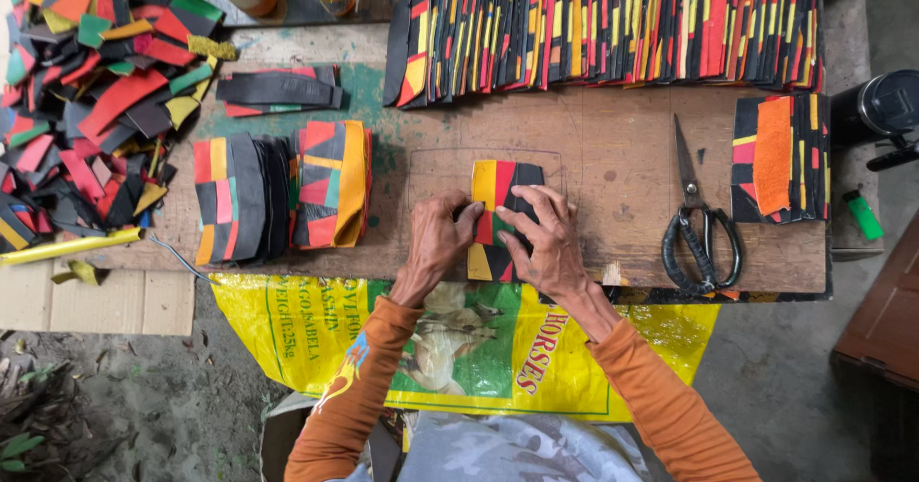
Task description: The person assembles small rectangular items made of multicolored rubber pieces. They align and press the pieces together by hand, then use scissors to trim edges. The finished items are stacked on the table.
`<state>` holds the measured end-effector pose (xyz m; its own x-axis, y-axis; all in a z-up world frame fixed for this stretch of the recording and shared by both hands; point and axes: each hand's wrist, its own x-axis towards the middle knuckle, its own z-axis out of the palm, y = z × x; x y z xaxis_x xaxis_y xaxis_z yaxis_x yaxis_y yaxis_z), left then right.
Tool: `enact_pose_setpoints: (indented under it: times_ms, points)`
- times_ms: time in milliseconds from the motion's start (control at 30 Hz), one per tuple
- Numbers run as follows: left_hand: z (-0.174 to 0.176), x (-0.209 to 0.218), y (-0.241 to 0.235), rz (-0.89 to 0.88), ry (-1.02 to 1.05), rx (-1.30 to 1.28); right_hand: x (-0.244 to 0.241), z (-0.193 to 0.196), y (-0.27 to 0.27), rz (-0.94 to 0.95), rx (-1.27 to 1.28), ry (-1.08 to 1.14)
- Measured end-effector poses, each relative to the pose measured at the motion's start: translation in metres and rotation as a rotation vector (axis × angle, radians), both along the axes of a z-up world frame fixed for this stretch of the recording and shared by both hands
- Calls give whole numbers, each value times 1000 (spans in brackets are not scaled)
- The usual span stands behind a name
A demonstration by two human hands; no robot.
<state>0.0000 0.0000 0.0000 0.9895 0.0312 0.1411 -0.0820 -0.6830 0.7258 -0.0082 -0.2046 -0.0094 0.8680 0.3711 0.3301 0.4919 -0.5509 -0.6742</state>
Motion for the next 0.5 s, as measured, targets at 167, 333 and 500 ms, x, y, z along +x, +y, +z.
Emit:
enact_pose_setpoints:
  times_ms: [167,333,500]
  points:
    - [7,-11,9,-22,125,96,5,5,2,-14,42,-82]
    - [-3,-15,4,-42,-2,50,-7,2,-1,-8,19,-38]
    - [4,-4,2,-27,52,19,2,6,4,-19,26,-81]
